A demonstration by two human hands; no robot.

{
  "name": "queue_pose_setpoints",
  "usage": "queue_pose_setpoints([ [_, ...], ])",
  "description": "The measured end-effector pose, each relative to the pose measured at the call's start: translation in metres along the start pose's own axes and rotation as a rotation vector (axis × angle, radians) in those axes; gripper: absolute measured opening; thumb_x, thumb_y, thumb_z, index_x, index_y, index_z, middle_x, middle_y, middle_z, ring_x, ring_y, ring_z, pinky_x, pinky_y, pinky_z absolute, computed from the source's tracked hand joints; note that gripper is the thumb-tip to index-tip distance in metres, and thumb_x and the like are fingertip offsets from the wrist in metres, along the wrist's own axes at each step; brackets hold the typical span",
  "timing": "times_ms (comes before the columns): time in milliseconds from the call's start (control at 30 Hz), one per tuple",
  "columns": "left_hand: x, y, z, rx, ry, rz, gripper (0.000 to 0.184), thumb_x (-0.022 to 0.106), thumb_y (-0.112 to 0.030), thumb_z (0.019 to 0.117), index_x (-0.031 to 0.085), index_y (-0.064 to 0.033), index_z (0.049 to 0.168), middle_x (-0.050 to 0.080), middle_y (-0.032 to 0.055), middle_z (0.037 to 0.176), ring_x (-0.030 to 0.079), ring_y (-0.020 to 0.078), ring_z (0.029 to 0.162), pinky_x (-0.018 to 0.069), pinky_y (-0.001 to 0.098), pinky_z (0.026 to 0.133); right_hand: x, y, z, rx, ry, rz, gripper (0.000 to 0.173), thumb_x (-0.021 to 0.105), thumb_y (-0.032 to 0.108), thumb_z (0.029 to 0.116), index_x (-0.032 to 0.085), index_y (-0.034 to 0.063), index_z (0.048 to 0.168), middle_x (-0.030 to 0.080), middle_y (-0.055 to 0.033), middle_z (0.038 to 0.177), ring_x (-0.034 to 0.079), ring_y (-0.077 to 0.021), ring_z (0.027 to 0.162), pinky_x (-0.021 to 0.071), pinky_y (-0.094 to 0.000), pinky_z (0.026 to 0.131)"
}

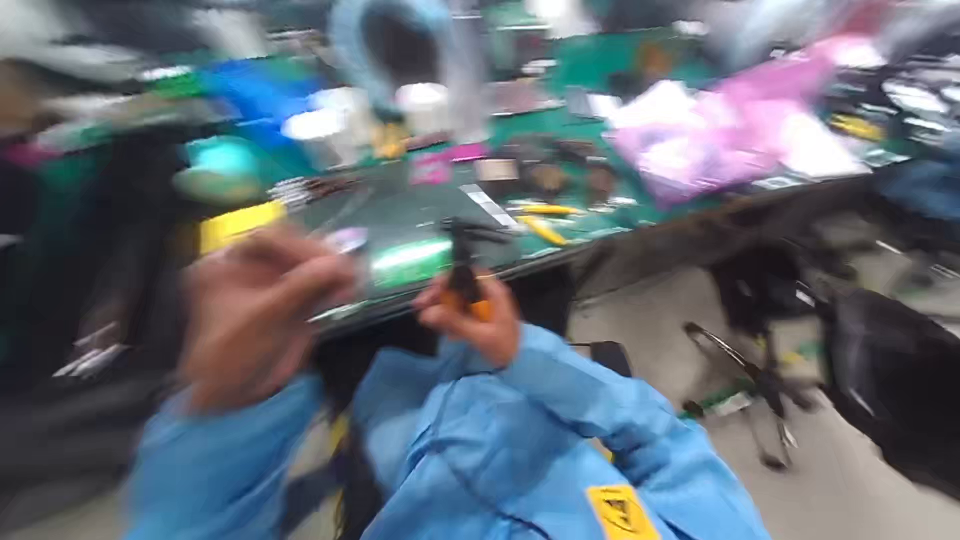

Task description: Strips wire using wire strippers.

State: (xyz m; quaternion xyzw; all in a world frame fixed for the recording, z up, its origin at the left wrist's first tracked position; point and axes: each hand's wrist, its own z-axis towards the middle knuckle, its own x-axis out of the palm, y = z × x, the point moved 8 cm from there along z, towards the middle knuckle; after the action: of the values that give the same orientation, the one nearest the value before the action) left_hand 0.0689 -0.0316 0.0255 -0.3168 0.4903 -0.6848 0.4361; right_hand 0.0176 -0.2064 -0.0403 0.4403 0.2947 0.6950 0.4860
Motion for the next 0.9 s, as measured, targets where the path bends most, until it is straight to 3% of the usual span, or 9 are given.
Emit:
queue_pose_setpoints([
  [100,0.006,0.029,0.013,-0.026,-0.091,-0.201,0.012,0.068,-0.006,0.0938,0.063,-0.0169,0.094,0.072,0.0007,0.089,0.069,0.0102,0.074,0.0605,0.0254,0.069,-0.005,-0.031,0.002,0.054,0.054,0.047,0.034,0.072,0.013,0.094,0.055,-0.0066,0.116,0.073,-0.0126,0.103,0.07,-0.0155,0.083,0.0606,-0.0307,0.071],
  [233,0.018,0.055,0.01,-0.105,-0.134,-0.247,0.013,0.063,0.003,0.0939,0.061,-0.0095,0.092,0.073,0.006,0.087,0.07,0.0134,0.072,0.0617,0.0277,0.07,-0.003,-0.022,0.001,0.027,0.02,0.013,0.033,0.073,0.01,0.0933,0.055,-0.0061,0.116,0.072,-0.0123,0.1,0.071,-0.0162,0.086,0.0604,-0.0303,0.073],
  [333,0.024,0.056,0.008,-0.109,-0.147,-0.207,0.015,0.068,0.004,0.0893,0.061,-0.0082,0.094,0.073,0.0076,0.087,0.071,0.0157,0.074,0.0616,0.0301,0.073,0.002,-0.015,0.003,0.026,-0.064,-0.038,0.031,0.074,0.006,0.0901,0.057,-0.0065,0.113,0.071,-0.0084,0.094,0.07,-0.0135,0.083,0.0619,-0.0304,0.074],
  [400,0.025,0.051,0.001,-0.085,-0.141,-0.179,0.021,0.074,-0.001,0.0881,0.062,-0.0108,0.102,0.075,0.0056,0.092,0.074,0.0176,0.08,0.063,0.0331,0.077,0.008,-0.008,0.005,0.002,-0.125,-0.114,0.034,0.074,0.003,0.0867,0.058,-0.0105,0.114,0.07,-0.0099,0.094,0.07,-0.0112,0.084,0.0622,-0.0294,0.078],
  [500,0.039,0.047,0.003,-0.102,-0.029,-0.168,0.03,0.074,-0.011,0.091,0.062,-0.02,0.118,0.077,-0.005,0.1,0.075,0.0126,0.088,0.064,0.0299,0.08,-0.002,0.013,0.003,-0.041,-0.214,-0.194,0.04,0.074,-0.008,0.081,0.059,-0.019,0.116,0.07,-0.0191,0.099,0.069,-0.0127,0.09,0.0589,-0.0284,0.086],
  [600,0.041,0.049,0.007,-0.103,0.111,-0.144,0.029,0.063,-0.003,0.0974,0.057,-0.0117,0.125,0.077,-0.0036,0.101,0.075,0.0144,0.092,0.063,0.0324,0.084,-0.004,0.01,0.005,0.022,-0.192,-0.16,0.039,0.072,-0.015,0.0805,0.056,-0.0186,0.116,0.068,-0.0219,0.098,0.067,-0.0174,0.09,0.0573,-0.0331,0.087],
  [667,0.037,0.048,0.002,-0.072,0.131,-0.086,0.032,0.065,0.001,0.0953,0.06,-0.0095,0.125,0.077,-0.0049,0.103,0.075,0.0129,0.094,0.0625,0.0309,0.086,0.0,0.003,0.005,0.059,-0.149,-0.1,0.038,0.071,-0.014,0.0806,0.055,-0.0169,0.115,0.066,-0.0187,0.092,0.065,-0.0165,0.085,0.0568,-0.0334,0.083],
  [733,0.039,0.05,0.0,-0.041,0.127,-0.062,0.029,0.069,0.001,0.0929,0.067,-0.0132,0.118,0.077,-0.0076,0.104,0.074,0.0094,0.094,0.0618,0.0285,0.087,-0.003,0.003,0.004,0.068,-0.127,-0.044,0.038,0.07,-0.015,0.0798,0.054,-0.0162,0.114,0.064,-0.015,0.086,0.062,-0.0134,0.079,0.056,-0.0306,0.079],
  [900,0.033,0.042,-0.002,0.013,0.107,-0.088,0.024,0.069,0.004,0.0914,0.072,-0.0111,0.11,0.078,-0.0019,0.103,0.075,0.0129,0.094,0.0621,0.0294,0.086,0.001,0.004,0.004,0.076,-0.077,-0.004,0.041,0.07,-0.015,0.0787,0.052,-0.0159,0.115,0.061,-0.012,0.081,0.058,-0.0097,0.073,0.0535,-0.0259,0.073],
])
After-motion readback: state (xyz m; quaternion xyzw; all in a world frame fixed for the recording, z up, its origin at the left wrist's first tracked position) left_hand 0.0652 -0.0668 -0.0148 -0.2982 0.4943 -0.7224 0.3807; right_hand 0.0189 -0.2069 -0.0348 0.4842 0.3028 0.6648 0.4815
